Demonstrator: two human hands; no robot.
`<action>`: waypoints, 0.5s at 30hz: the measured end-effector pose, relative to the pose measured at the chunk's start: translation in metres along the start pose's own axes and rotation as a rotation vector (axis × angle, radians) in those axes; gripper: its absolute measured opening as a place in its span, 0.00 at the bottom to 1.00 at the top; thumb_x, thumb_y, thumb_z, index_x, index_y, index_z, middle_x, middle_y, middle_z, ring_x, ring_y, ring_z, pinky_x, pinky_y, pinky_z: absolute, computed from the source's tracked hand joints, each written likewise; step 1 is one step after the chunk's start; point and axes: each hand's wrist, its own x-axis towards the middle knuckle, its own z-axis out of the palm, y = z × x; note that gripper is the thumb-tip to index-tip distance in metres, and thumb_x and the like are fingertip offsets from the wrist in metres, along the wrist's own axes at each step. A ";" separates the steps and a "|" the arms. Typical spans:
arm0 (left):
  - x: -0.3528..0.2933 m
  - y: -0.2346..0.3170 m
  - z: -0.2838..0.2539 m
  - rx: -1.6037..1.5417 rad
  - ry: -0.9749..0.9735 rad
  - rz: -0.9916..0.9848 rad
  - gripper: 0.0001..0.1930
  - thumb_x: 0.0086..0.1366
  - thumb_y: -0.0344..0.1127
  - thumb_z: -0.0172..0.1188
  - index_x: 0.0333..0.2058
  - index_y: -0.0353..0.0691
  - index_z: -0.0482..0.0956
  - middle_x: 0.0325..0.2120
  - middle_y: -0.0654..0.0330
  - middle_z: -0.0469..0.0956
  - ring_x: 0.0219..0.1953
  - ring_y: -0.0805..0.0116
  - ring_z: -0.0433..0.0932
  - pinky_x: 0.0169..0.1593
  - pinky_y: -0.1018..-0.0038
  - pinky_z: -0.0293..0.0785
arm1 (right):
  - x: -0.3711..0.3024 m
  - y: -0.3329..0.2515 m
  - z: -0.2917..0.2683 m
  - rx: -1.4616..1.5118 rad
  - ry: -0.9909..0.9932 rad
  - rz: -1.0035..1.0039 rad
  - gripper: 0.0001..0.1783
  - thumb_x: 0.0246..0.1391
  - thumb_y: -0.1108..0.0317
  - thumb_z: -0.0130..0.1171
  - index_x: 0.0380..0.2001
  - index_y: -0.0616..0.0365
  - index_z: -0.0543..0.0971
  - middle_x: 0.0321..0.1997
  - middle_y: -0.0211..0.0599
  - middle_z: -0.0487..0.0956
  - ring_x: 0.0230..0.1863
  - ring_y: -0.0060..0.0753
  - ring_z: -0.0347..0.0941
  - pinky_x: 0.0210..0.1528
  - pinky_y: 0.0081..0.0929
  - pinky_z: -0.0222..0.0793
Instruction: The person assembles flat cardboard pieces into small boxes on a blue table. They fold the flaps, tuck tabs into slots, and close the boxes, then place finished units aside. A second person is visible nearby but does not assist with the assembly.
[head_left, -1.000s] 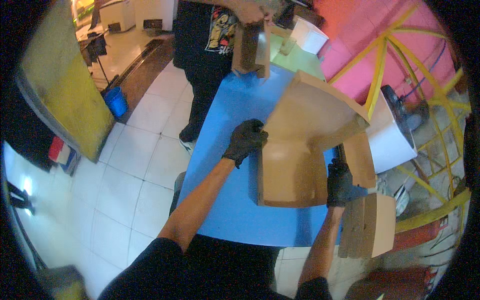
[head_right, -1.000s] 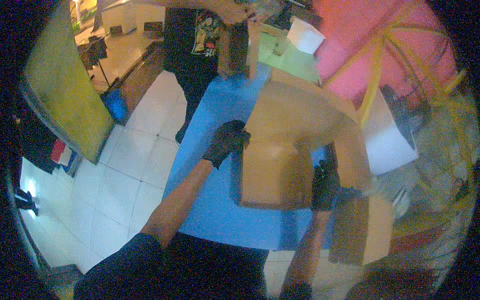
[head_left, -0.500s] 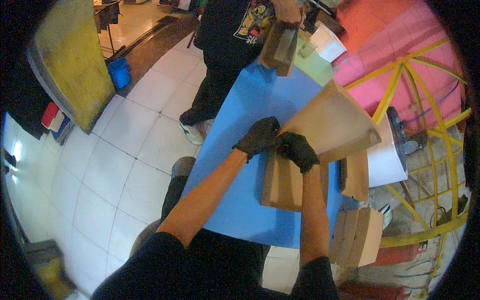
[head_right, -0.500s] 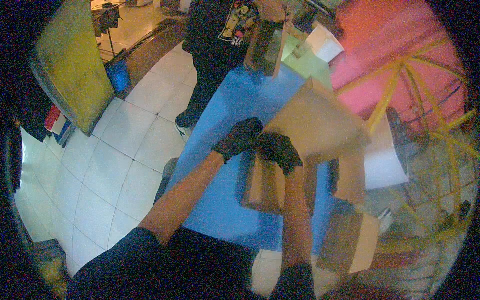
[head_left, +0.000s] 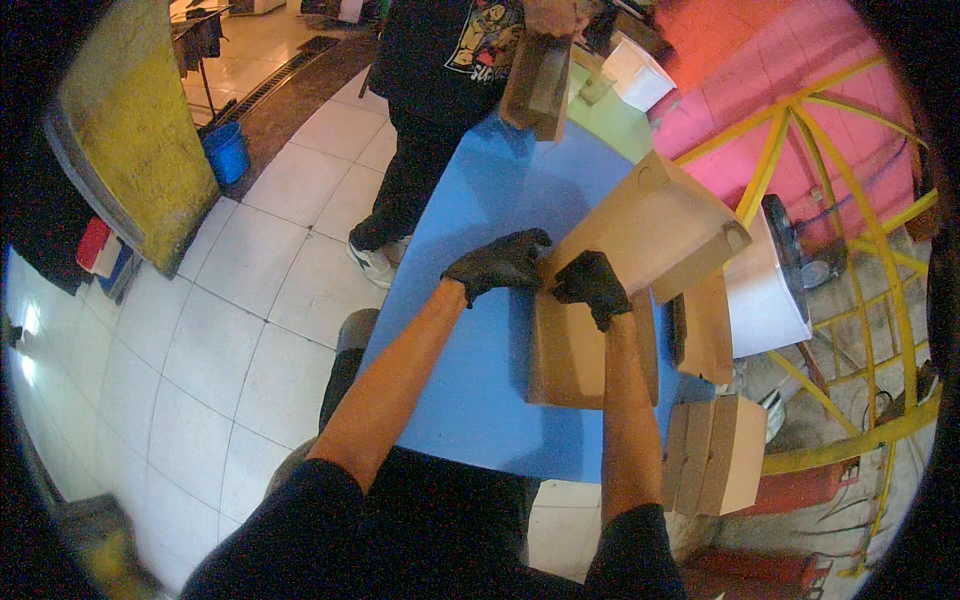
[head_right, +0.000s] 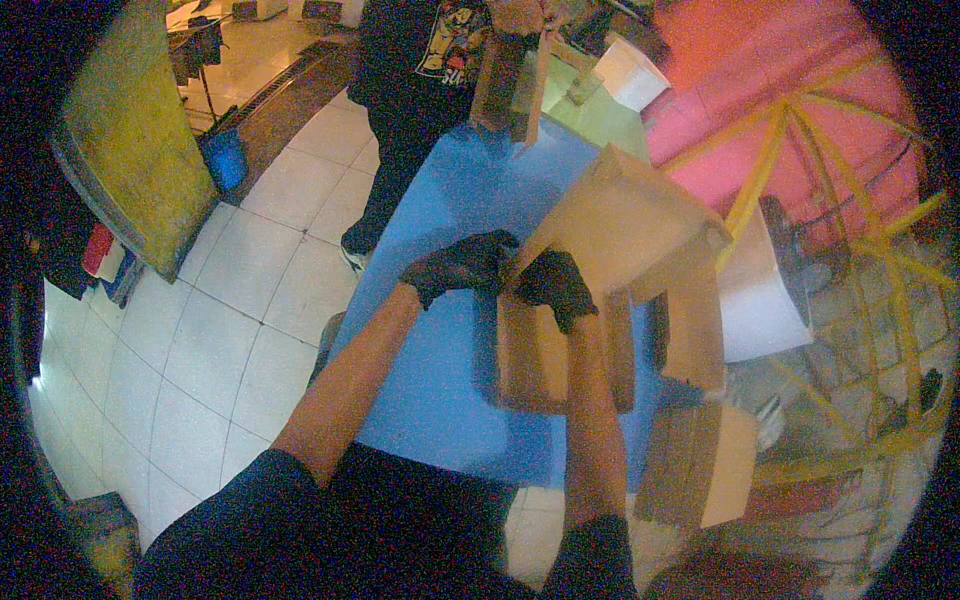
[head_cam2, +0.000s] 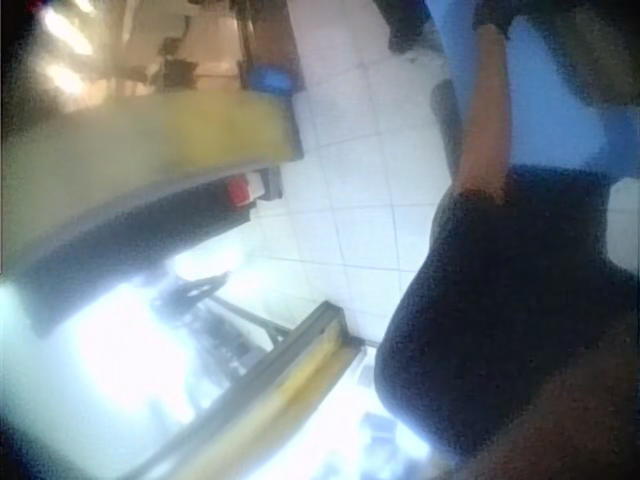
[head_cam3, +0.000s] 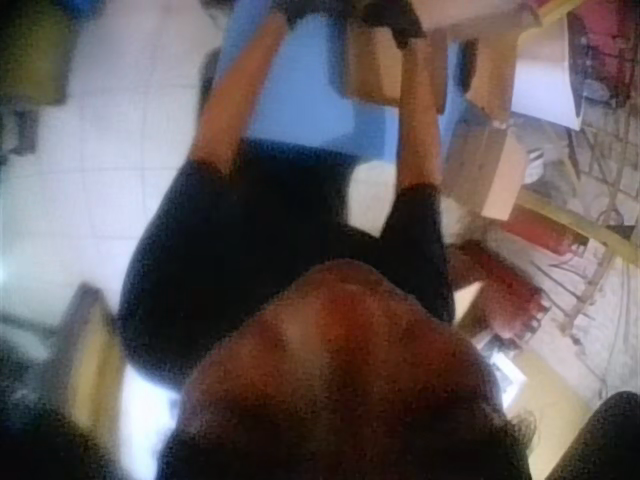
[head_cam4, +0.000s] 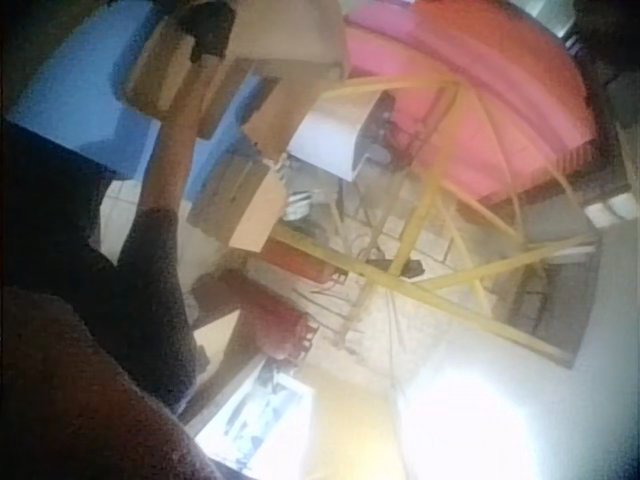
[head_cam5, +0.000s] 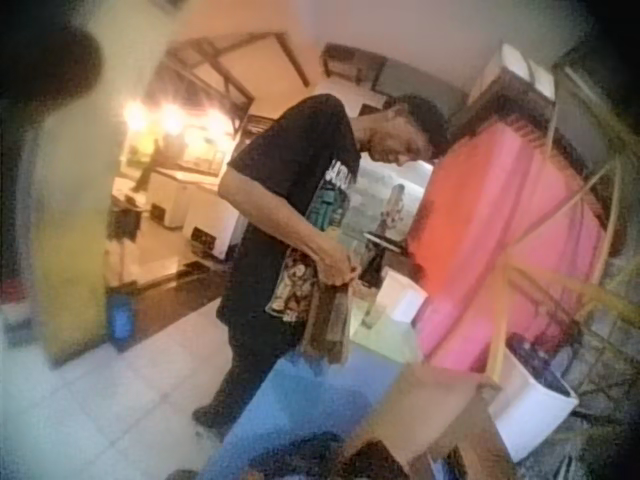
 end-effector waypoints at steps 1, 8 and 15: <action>-0.001 -0.002 0.004 0.008 0.042 -0.087 0.25 0.50 0.35 0.69 0.49 0.38 0.76 0.42 0.53 0.80 0.42 0.58 0.80 0.47 0.64 0.76 | -0.002 -0.003 0.000 0.136 0.073 0.075 0.15 0.38 0.57 0.67 0.09 0.49 0.77 0.17 0.39 0.79 0.24 0.43 0.75 0.33 0.41 0.70; 0.002 -0.017 0.040 0.498 0.418 -0.108 0.22 0.50 0.45 0.67 0.40 0.35 0.81 0.39 0.45 0.80 0.42 0.44 0.79 0.48 0.60 0.76 | 0.007 -0.031 -0.024 0.011 -0.198 0.665 0.13 0.30 0.62 0.72 0.09 0.53 0.78 0.18 0.40 0.80 0.21 0.42 0.75 0.31 0.43 0.70; 0.008 -0.012 0.032 0.035 0.256 -0.251 0.13 0.48 0.41 0.64 0.22 0.34 0.82 0.23 0.42 0.79 0.29 0.43 0.80 0.37 0.54 0.74 | 0.014 -0.039 -0.030 -0.348 0.047 0.062 0.14 0.35 0.59 0.68 0.09 0.55 0.78 0.14 0.43 0.77 0.17 0.47 0.76 0.26 0.41 0.73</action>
